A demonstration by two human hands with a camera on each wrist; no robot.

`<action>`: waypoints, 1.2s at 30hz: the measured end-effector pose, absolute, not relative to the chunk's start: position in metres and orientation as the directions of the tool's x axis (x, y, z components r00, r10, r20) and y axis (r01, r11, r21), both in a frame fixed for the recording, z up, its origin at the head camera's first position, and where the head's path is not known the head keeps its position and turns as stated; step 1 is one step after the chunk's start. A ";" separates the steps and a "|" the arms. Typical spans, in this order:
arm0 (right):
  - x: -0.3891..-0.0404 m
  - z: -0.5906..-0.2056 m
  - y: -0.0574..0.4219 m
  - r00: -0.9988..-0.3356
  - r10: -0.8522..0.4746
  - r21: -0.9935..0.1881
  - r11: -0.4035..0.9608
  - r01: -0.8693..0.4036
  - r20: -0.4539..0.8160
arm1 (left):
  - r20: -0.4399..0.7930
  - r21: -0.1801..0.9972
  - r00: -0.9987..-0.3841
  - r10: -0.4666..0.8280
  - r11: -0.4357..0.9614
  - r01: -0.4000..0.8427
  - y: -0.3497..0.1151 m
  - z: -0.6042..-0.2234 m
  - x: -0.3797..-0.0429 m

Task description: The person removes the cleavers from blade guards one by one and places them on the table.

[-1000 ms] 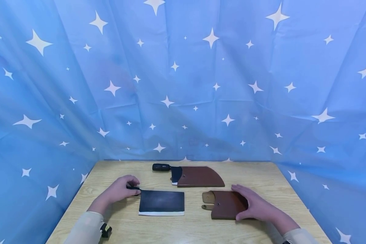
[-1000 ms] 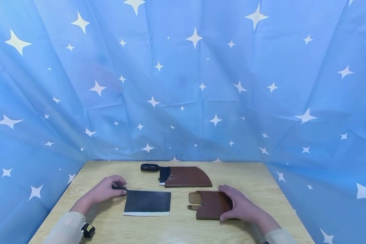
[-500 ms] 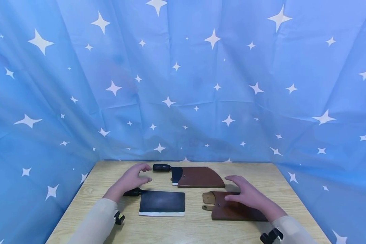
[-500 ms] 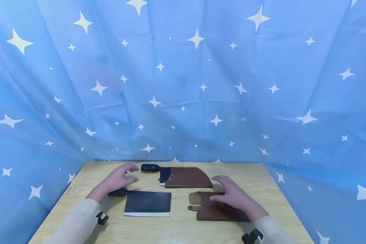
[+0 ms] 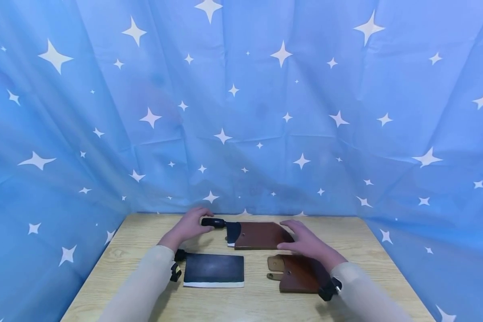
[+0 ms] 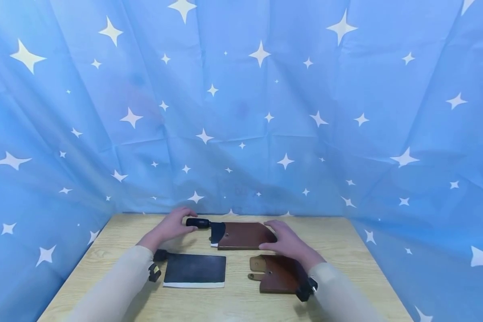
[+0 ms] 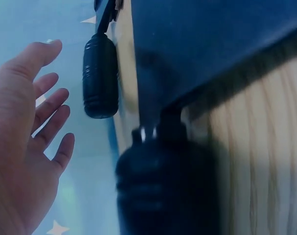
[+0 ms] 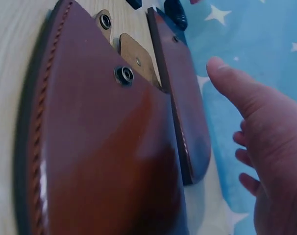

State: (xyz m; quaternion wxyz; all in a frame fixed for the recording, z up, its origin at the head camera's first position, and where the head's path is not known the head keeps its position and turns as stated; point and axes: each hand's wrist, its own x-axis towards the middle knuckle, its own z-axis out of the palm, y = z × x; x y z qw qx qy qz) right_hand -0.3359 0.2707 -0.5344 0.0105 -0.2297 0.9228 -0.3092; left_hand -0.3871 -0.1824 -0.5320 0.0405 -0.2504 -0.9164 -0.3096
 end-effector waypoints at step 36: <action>-0.381 -0.558 0.192 -0.813 -0.582 -0.404 0.738 -0.540 0.025 | 0.093 0.589 -0.876 0.472 0.684 0.431 -0.142 -0.558 -0.420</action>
